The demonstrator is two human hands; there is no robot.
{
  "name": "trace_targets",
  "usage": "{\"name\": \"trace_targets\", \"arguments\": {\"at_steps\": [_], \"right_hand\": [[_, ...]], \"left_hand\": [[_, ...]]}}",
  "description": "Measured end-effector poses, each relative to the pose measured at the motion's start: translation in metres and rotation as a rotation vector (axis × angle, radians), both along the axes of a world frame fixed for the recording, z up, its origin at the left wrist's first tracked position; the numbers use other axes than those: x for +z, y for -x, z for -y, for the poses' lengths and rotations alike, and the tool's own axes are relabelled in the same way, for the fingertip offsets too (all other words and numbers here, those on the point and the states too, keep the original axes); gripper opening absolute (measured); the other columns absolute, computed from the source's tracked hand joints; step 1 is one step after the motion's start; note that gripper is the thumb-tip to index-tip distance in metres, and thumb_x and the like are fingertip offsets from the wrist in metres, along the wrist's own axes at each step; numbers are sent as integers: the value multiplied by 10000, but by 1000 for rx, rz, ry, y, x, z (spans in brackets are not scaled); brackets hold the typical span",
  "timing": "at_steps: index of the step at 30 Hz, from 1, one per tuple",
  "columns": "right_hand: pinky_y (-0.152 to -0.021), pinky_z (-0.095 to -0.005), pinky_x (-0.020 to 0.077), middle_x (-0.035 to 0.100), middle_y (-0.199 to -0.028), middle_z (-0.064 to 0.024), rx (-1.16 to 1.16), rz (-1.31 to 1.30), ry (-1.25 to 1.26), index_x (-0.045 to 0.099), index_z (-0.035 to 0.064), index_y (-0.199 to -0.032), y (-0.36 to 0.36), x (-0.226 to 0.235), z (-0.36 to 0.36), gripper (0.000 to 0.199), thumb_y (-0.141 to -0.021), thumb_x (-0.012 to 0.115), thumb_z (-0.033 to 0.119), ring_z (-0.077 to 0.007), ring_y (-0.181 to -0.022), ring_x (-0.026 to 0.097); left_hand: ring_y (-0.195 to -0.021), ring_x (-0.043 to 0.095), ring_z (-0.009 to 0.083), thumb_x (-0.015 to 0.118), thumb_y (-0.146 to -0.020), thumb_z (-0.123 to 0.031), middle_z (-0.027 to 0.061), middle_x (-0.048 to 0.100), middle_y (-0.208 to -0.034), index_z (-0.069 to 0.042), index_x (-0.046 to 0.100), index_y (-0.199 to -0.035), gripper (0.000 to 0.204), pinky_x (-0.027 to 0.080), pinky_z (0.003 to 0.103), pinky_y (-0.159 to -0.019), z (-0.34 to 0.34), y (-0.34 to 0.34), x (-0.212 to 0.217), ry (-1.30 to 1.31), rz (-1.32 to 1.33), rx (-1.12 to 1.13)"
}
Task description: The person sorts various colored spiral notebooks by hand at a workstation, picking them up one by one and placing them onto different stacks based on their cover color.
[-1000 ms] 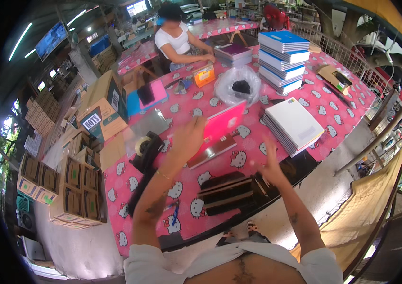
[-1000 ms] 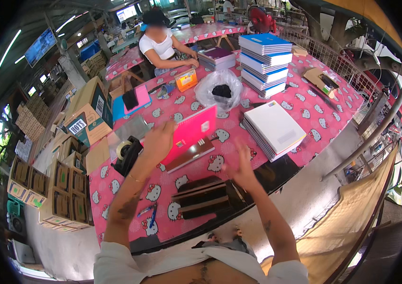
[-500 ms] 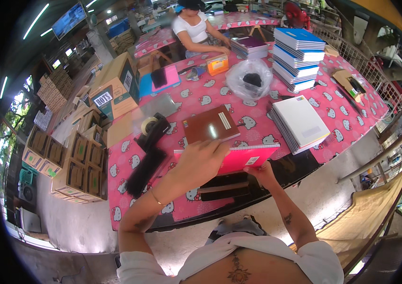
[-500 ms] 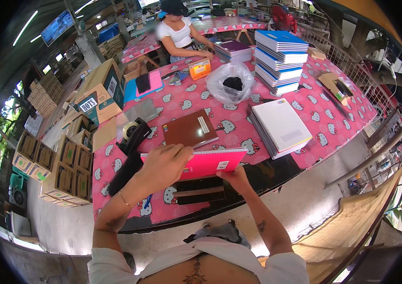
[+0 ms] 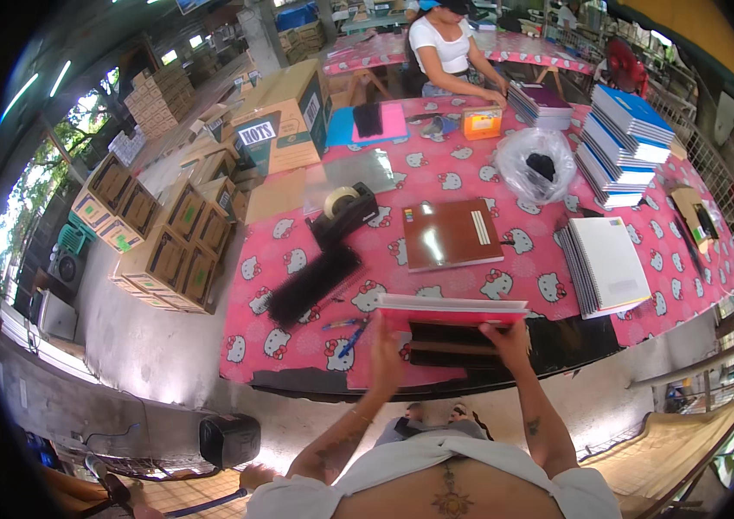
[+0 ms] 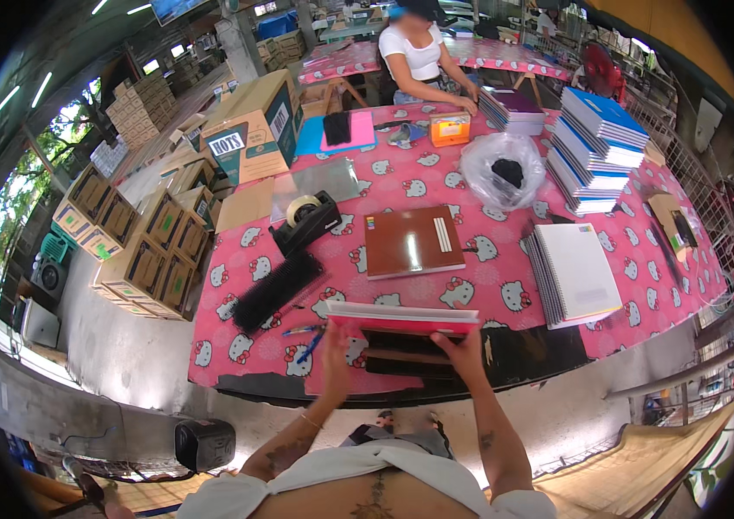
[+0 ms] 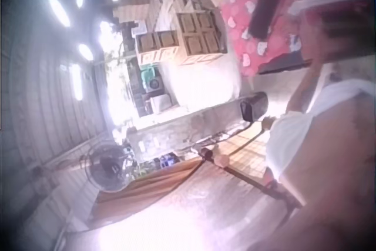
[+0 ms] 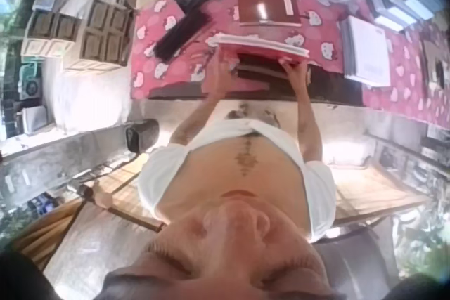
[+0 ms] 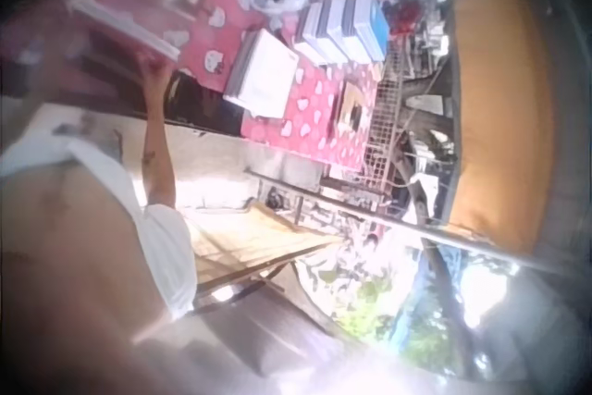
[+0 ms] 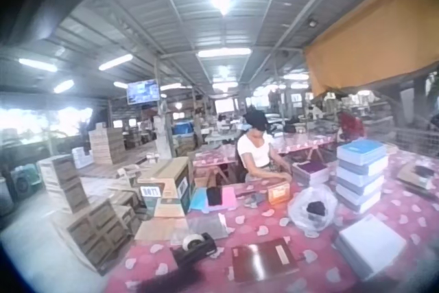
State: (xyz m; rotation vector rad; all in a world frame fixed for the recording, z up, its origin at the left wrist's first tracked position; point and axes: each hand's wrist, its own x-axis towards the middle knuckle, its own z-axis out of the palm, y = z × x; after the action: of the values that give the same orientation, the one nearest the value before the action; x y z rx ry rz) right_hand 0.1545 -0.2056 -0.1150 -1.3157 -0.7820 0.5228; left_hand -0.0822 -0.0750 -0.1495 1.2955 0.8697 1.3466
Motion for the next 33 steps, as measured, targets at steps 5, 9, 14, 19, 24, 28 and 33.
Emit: {"name": "trace_targets", "arguments": {"at_steps": [5,9,14,19,24,28,33], "right_hand": [[-966,-328,499,629,-1217,-72,57,-17,37,463,-3,-1408,-43,-27,20,722,-802,847,80,-148,-1099,614],[-1055,-397,434,565,-1321,-115,-183,95,-219,450,7,-1427,-7,29,7,729,-826,825,178,-241,-1275,507],[-1095,-509,365,528,-1348,-189,-58,1223,52,555,58,-1343,71,144,-23,613,-835,779,318,-353,-1302,480],[-902,-432,490,690,-996,-111,15,1205,142,674,97,-1124,83,103,-89,295,-871,711,244,-280,-953,674],[-749,-424,539,697,-848,-93,20,1154,116,703,107,-1006,83,101,-101,159,-881,690,204,-296,-767,686],[-677,-446,551,697,-859,-99,47,1091,115,703,104,-988,85,104,-103,142,-892,683,207,-330,-770,679],[-678,-438,552,697,-861,-95,50,1076,123,705,105,-970,86,110,-102,129,-901,677,211,-327,-770,680]], "left_hand": [[-1023,614,347,566,-970,-192,188,639,-1146,-17,553,-1348,416,484,474,-865,-110,-17,32,-149,-902,-146],[-942,621,386,626,-934,-211,166,616,-1019,-15,613,-1139,284,506,468,-813,-182,13,-13,-609,-1376,-11],[-874,629,376,642,-936,-207,157,577,-977,-58,620,-1153,264,520,460,-737,-179,24,0,-613,-1127,-61],[-837,632,348,609,-941,-148,136,613,-891,-94,644,-1201,268,518,463,-709,-129,20,116,-819,-831,-173],[-670,602,265,700,-894,-89,102,635,-847,-82,722,-1143,251,491,352,-628,-59,33,128,-596,-555,-263],[-641,549,124,689,-919,-36,80,630,-838,-31,726,-1144,228,454,260,-583,-49,25,117,-559,-473,-208],[-637,564,140,689,-920,-52,91,634,-832,-31,727,-1141,225,463,274,-584,-50,19,110,-580,-465,-167]]}}
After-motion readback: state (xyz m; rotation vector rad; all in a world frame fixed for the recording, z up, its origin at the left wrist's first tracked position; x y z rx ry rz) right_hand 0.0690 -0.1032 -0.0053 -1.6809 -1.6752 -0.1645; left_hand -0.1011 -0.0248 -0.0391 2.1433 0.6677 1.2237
